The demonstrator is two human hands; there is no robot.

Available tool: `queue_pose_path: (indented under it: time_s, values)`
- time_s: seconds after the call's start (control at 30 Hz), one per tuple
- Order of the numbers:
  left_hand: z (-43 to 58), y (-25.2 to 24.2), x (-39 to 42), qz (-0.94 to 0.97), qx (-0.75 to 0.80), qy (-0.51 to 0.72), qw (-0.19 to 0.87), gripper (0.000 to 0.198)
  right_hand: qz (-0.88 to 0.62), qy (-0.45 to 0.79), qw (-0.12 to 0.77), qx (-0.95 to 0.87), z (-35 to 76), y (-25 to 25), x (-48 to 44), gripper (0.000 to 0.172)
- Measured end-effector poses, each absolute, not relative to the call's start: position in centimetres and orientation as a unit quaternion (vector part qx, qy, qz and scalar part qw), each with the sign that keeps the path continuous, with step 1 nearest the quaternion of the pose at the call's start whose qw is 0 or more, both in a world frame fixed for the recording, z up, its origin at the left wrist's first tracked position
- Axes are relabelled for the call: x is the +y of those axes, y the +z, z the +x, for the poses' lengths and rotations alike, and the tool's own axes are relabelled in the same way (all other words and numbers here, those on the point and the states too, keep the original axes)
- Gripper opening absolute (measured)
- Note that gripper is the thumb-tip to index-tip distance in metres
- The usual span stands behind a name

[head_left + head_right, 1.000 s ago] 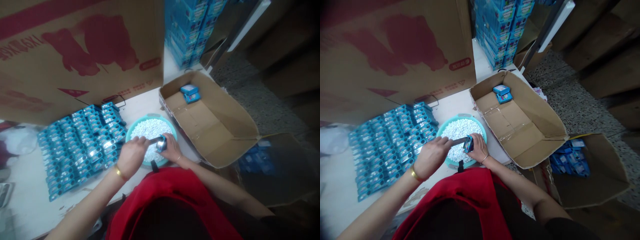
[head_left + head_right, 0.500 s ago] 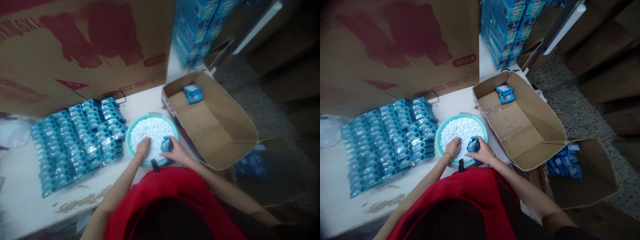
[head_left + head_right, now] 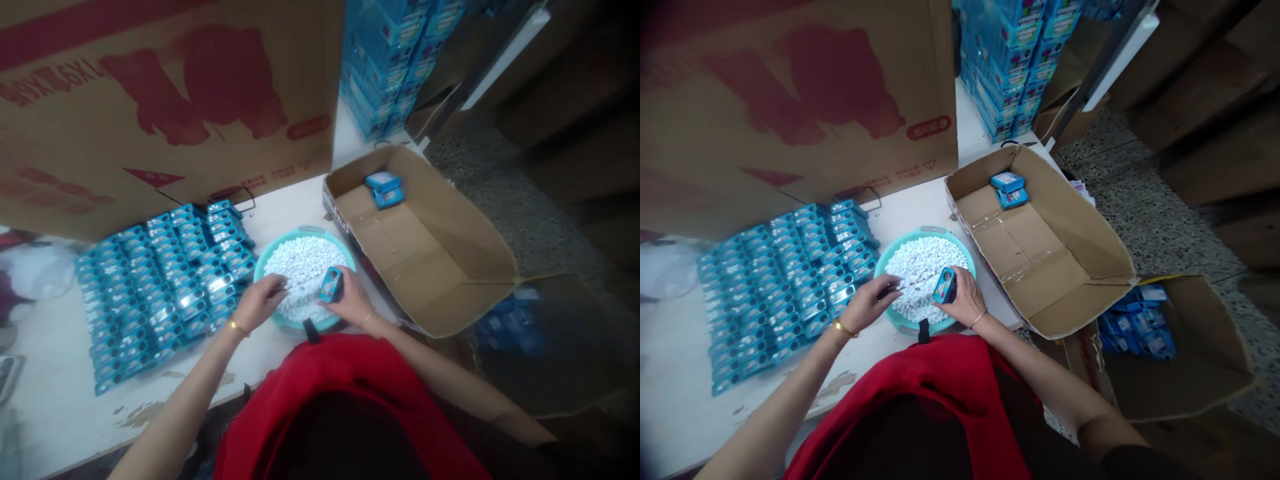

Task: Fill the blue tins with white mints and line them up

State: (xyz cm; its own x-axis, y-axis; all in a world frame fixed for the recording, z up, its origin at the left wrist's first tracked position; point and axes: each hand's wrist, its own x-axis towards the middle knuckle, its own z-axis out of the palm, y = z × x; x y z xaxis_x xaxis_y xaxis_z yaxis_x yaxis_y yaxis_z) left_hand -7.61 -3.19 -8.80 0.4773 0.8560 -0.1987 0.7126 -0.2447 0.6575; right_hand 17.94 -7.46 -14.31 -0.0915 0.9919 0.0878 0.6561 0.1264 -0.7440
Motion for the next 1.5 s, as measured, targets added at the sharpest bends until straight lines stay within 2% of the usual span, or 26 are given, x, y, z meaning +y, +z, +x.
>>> queue_pose_path:
  time_s: [0.13, 0.33, 0.47, 0.57, 0.7, 0.77, 0.9, 1.07, 1.23, 1.37, 1.5]
  values:
    - [-6.0, -4.9, -2.4, 0.838, 0.46, 0.01, 0.294, 0.019, -0.57, 0.223, 0.313, -0.726, 16.9, -14.9, -7.0, 0.079]
    - [-0.9, 0.0, -2.9, 0.856, 0.472, -0.175, 0.122, 0.016, -0.549, 0.199, 0.324, -0.745, 15.9, -15.5, -7.2, 0.073]
    - [0.8, 2.2, -3.4, 0.859, 0.463, -0.198, 0.095, 0.023, -0.544, 0.211, 0.334, -0.741, 16.0, -16.0, -7.2, 0.075]
    - [-1.4, 1.1, -2.9, 0.853, 0.489, -0.165, 0.081, 0.021, -0.558, 0.229, 0.336, -0.723, 16.5, -16.0, -7.1, 0.081]
    - [-7.0, -5.2, -1.7, 0.802, 0.572, -0.161, 0.062, 0.018, -0.59, 0.256, 0.339, -0.687, 17.7, -15.5, -7.1, 0.086]
    - [-8.8, -9.4, -1.4, 0.783, 0.594, -0.167, 0.078, 0.02, -0.6, 0.264, 0.335, -0.676, 18.2, -15.1, -7.2, 0.086]
    - [-6.8, -16.8, -1.5, 0.785, 0.574, -0.089, 0.216, 0.022, -0.611, 0.278, 0.324, -0.667, 18.6, -14.6, -7.5, 0.087]
    - [-2.8, -20.5, -2.3, 0.773, 0.569, -0.016, 0.28, 0.025, -0.624, 0.293, 0.307, -0.656, 18.7, -14.3, -8.0, 0.085]
    - [-5.8, -18.1, -3.0, 0.756, 0.568, 0.038, 0.323, 0.028, -0.628, 0.296, 0.3, -0.654, 18.9, -14.5, -8.4, 0.088]
    - [-7.6, -13.2, -3.0, 0.763, 0.527, 0.117, 0.356, 0.025, -0.613, 0.276, 0.31, -0.672, 18.4, -15.2, -8.1, 0.088]
    - [-7.1, -8.3, -2.7, 0.796, 0.486, 0.108, 0.344, 0.023, -0.598, 0.242, 0.317, -0.695, 17.7, -15.6, -7.4, 0.086]
